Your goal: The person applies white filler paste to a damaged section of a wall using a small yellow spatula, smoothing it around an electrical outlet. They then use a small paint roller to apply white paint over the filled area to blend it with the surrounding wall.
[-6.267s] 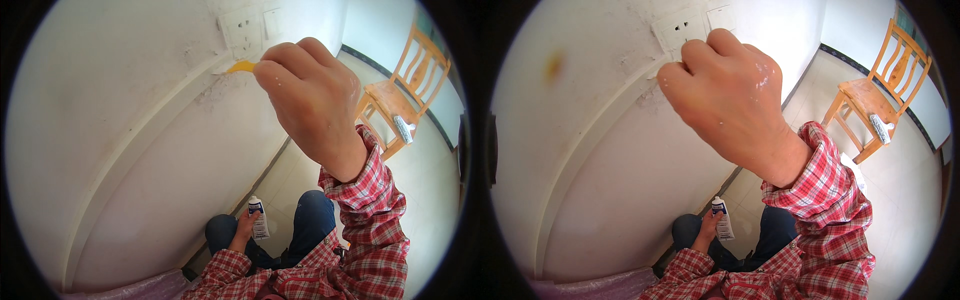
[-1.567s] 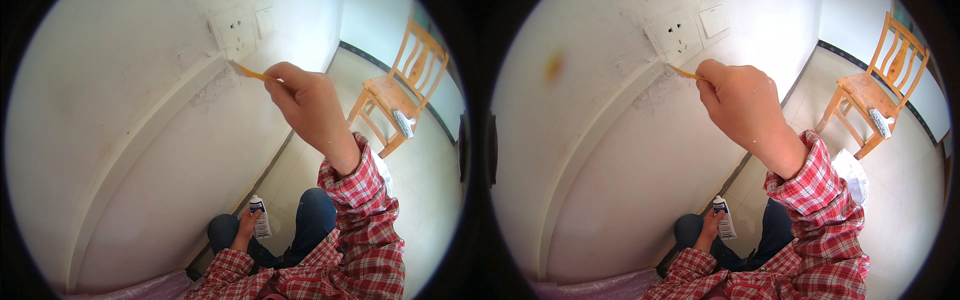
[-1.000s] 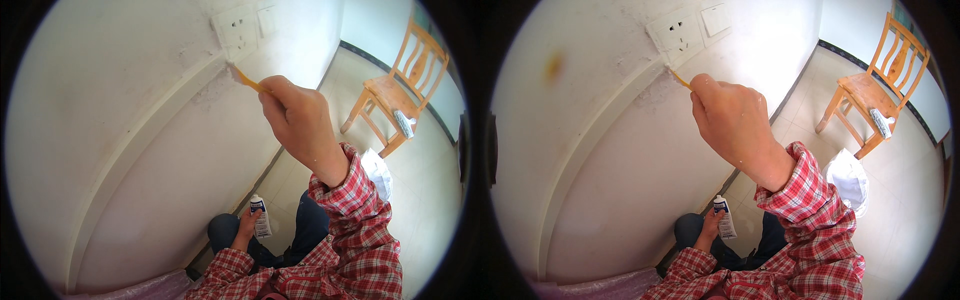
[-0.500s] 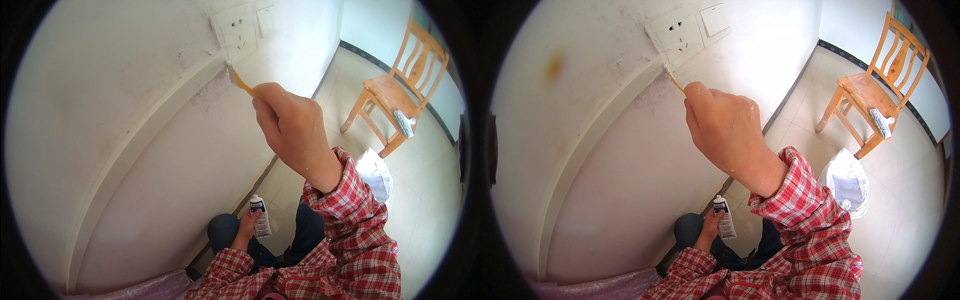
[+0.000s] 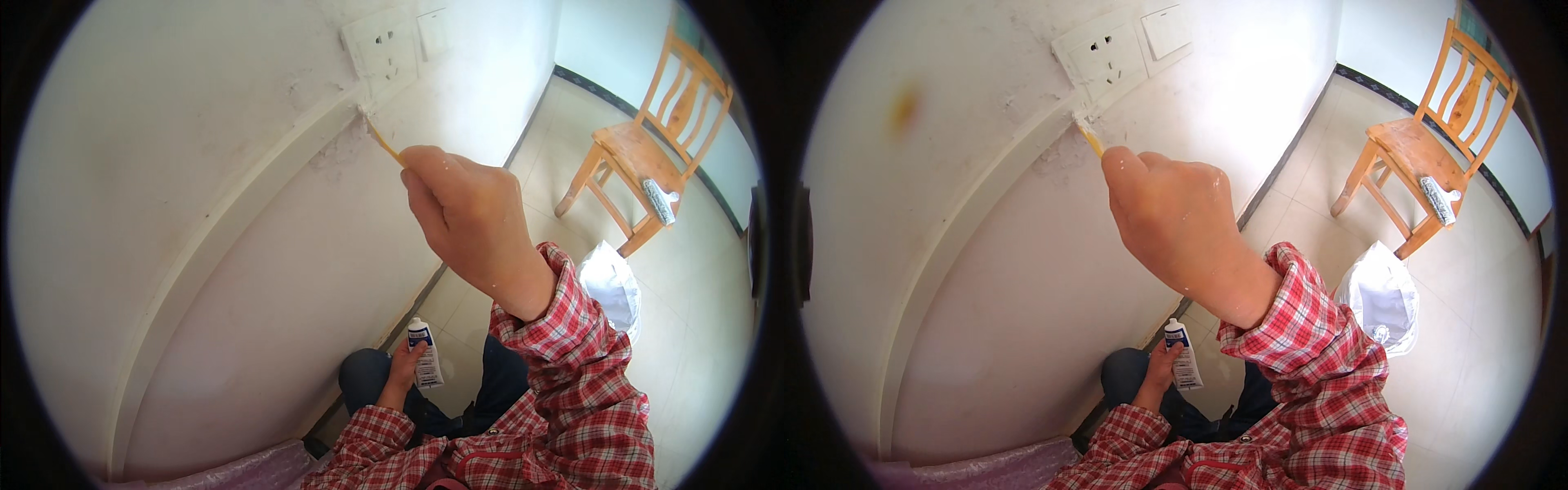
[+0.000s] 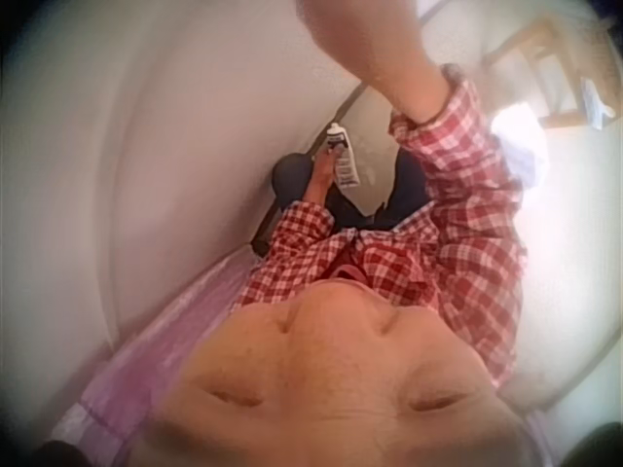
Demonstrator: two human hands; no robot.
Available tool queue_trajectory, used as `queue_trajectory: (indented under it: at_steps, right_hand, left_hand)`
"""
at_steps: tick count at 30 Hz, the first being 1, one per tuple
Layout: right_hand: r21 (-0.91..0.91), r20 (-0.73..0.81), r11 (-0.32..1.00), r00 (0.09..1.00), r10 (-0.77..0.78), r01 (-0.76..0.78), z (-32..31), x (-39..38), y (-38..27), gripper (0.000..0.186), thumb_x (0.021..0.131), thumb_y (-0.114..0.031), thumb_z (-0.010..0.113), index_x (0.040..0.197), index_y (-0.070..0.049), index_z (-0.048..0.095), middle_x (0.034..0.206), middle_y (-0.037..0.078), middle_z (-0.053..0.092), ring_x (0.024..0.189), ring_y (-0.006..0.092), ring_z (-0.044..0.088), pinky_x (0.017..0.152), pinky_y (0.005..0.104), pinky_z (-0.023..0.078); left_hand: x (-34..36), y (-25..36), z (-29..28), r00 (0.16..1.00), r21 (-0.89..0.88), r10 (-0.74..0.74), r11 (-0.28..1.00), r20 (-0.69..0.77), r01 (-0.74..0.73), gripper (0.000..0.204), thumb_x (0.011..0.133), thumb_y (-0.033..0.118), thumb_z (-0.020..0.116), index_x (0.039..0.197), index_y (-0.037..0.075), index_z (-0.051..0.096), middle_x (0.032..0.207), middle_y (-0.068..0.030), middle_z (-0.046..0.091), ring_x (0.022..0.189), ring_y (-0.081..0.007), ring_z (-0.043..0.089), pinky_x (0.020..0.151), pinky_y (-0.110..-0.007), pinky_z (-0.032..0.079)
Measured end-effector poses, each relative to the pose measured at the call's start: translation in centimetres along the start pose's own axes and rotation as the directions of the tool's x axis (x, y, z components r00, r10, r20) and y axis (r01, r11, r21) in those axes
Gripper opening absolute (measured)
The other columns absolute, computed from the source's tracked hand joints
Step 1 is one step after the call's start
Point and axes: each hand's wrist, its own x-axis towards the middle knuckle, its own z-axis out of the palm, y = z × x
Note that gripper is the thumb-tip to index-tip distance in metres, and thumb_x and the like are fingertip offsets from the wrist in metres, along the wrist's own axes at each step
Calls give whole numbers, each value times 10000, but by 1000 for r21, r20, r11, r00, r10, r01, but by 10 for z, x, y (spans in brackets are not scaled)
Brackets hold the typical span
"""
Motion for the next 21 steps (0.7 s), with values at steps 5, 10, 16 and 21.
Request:
queue_trajectory:
  at_steps: [5,10,16,21]
  right_hand:
    - [19,-43,997,996,-78,79,5,-4,0,114,765,-39,564,752,-53,452,575,86,480,471,288,512,404,371,384]
    - [-4,7,997,997,-72,72,-5,-12,2,98,799,-7,598,896,-23,599,653,116,577,541,257,573,478,311,433]
    - [-2,-59,999,997,-44,44,-6,-3,9,101,800,3,597,897,-20,611,658,111,580,523,219,565,467,286,415]
    - [-52,-56,994,994,-95,92,-4,1,6,109,796,-15,610,904,-32,610,633,101,557,506,225,541,451,292,401]
  left_hand:
    - [1,-1,-2,1000,17,16,1000,17,-16,121,876,157,628,973,89,601,854,7,638,744,-103,606,670,-262,490]
    - [3,-8,-6,1000,-17,19,1000,25,-18,117,877,156,626,972,90,604,849,7,639,742,-103,606,668,-261,489]
    - [3,-9,-6,1000,-26,14,1000,26,-14,117,879,147,621,977,86,601,848,4,639,744,-102,606,668,-258,490]
    - [3,-7,-5,999,-17,26,1000,24,-26,119,879,146,621,978,82,600,852,4,637,746,-101,603,672,-259,492]
